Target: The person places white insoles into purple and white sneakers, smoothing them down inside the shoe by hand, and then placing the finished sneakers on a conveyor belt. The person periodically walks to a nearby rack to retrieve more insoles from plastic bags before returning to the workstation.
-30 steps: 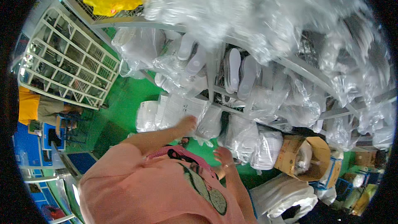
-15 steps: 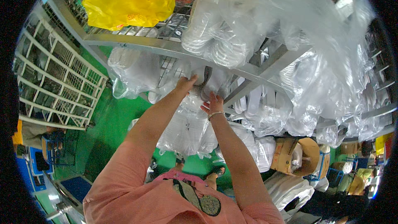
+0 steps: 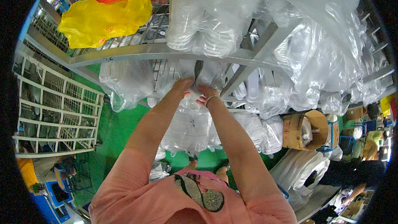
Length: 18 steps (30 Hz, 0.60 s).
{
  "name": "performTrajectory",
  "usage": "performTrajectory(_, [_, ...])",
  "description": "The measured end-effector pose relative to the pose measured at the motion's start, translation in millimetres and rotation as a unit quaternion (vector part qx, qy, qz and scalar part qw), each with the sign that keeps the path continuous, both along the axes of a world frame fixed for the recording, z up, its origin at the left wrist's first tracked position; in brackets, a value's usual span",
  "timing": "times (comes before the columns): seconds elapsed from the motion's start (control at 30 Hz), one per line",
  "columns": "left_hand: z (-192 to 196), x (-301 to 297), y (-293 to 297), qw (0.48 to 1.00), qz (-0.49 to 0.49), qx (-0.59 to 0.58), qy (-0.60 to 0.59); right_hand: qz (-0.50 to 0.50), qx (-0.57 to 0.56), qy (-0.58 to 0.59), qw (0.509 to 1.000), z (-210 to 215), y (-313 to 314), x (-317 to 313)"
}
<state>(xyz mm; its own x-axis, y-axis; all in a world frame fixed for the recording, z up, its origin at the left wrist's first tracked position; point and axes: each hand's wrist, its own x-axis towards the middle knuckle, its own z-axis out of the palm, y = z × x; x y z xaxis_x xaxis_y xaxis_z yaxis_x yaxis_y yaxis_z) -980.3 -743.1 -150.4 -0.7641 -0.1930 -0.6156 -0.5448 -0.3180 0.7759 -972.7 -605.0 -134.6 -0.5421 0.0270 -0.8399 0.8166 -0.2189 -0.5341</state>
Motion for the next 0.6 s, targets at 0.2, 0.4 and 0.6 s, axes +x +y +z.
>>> performTrajectory(0.2, [48.2, 27.0, -31.5, 0.995, 0.037, 0.059, 0.066, -0.028, -0.292, 0.077, 0.953, 43.4, 64.3, 58.7])
performTrajectory(0.4, [81.1, 118.7, 13.5, 0.975, -0.029, 0.210, 0.065, 0.027, -0.276, 0.130, 0.952, 56.5, 152.6, 241.1])
performTrajectory(0.6, [75.7, 252.9, 79.8, 0.920, -0.302, 0.248, 0.024, -0.162, -0.406, 0.112, 0.893, 55.7, 171.2, 377.4])
